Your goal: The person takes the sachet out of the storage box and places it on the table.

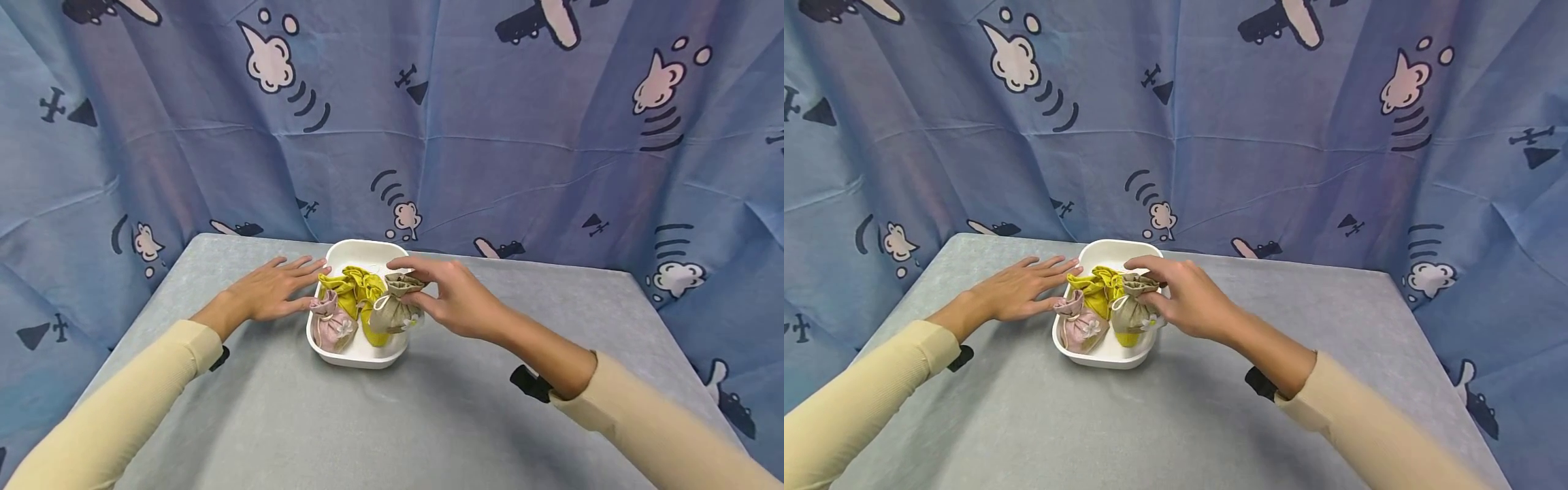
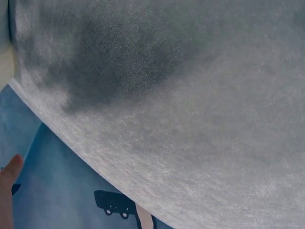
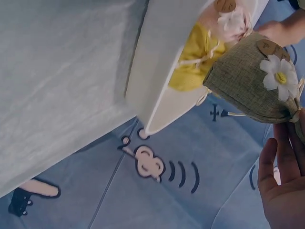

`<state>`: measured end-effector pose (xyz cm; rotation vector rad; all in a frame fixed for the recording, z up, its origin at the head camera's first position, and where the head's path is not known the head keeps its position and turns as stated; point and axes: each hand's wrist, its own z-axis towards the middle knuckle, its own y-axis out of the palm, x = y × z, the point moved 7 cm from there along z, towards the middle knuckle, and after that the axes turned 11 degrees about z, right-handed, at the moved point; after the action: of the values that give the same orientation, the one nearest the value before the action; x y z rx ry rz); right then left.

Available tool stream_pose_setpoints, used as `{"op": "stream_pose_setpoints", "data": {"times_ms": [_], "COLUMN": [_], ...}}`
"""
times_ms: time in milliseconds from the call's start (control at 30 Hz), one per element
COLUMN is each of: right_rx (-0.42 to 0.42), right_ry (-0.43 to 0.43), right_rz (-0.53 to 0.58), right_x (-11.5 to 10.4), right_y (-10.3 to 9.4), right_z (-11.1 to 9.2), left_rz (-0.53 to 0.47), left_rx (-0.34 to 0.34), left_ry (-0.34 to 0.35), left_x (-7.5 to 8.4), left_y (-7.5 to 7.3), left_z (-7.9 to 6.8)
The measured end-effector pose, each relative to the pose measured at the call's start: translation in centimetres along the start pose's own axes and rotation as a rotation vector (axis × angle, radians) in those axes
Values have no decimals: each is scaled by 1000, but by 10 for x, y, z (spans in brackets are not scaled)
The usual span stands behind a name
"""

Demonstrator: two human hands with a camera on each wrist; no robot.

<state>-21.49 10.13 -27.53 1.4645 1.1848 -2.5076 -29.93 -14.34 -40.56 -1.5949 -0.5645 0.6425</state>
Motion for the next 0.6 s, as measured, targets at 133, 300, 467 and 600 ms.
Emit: {"op": "stream_pose_setpoints", "data": {"times_ms": [133, 300, 467, 600], "right_rx": [23, 59, 84, 90], "right_ry": [21, 58, 77, 96], "right_rz": [-24, -80, -137, -127], "right_x": [3, 14, 27, 39], "right_y": [-13, -27, -38, -45], "right_z": [-4, -12, -19, -26], "left_rz": [7, 10, 8, 10], "left_rx": [5, 11, 23, 18], "left_ry": [1, 2, 3, -2], "left_x": [0, 1, 1, 1], "left_y": [0, -1, -1, -1], "left_z": [0, 1, 0, 0]}}
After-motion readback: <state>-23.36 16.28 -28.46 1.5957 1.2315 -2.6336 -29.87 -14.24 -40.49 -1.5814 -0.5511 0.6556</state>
